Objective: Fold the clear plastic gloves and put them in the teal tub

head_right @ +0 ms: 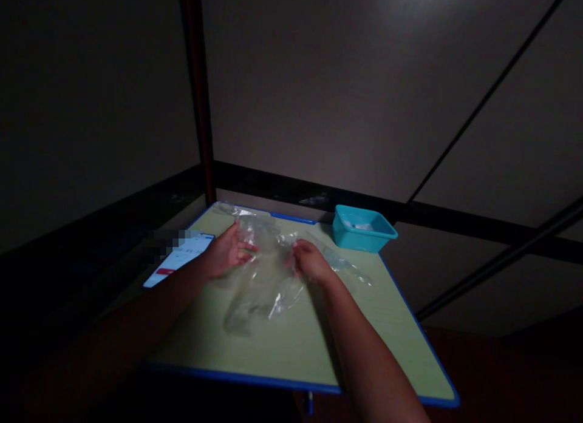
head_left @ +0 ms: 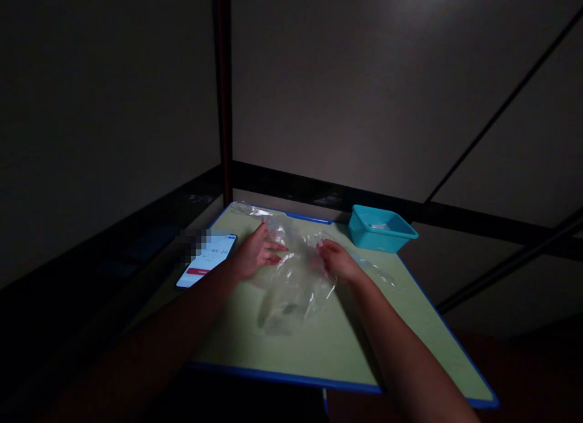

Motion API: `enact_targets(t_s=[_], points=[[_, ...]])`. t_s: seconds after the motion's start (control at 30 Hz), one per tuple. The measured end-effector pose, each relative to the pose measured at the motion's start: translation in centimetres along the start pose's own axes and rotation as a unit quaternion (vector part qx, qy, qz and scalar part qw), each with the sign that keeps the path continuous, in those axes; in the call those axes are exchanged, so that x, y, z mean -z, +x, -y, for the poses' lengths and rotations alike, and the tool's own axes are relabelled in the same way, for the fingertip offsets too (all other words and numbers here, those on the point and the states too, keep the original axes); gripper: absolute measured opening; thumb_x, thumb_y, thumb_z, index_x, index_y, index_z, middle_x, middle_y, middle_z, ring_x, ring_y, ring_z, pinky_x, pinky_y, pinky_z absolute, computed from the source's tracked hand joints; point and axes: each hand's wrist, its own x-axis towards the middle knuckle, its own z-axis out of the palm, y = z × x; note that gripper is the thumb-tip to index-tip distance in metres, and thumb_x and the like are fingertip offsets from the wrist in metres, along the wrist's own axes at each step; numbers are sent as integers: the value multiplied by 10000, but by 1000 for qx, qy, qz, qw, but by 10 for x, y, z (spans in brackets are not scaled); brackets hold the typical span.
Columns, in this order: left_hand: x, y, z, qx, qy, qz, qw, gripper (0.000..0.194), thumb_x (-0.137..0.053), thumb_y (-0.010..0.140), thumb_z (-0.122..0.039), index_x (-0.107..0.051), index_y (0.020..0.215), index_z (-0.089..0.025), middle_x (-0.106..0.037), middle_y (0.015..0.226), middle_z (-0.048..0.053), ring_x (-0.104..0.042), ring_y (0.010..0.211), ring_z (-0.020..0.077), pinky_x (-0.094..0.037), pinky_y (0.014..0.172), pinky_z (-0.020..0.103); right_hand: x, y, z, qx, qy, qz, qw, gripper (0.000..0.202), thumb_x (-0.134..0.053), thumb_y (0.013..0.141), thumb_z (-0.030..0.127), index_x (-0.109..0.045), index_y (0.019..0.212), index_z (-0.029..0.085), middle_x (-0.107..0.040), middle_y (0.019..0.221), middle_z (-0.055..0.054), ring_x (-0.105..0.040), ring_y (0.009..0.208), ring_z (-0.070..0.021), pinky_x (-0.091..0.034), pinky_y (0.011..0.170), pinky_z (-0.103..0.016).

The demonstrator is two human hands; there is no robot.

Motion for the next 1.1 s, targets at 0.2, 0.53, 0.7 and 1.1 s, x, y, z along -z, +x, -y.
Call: enact_targets(t_s=[0.2,0.53,0.7,1.1], points=[[-2,-6,2,76,87,25,993,549,-572,697,-689,-530,916,-187,-700,734,82,-654,571,215,-493,615,348,-2,9,-17,-11,-114,-58,992,242,-603,742,233,-492,528,207,-449,340,37,-409,340,-108,-285,435,-230],[5,1,15,-125,206,-15,971,227,-652,647,-227,-558,847,-180,-572,528,-38,-534,437,124,-420,485,245,-9,7,-12,38,-106,-55,992,273,-509,824,403,-518,625,216,-446,388,60,-378,330,-101,-265,389,-219],[5,1,6,-301,250,-145,909,167,-532,758,-252,-568,917,-214,-558,675,-11,-574,656,167,-465,685,297,-5,11,-10,65,-145,-107,981,303,-370,901,378,-478,672,213,-481,503,38,-451,451,-118,-316,457,-219],[-15,-29,24,-351,608,80,707,444,-612,804,-403,-567,1233,-299,-442,1412,73,-291,1350,316,-60,1121,519,0,11,-14,-37,-414,-115,902,220,-441,894,252,-626,922,137,-680,943,-185,-636,853,-267,-409,684,-307]])
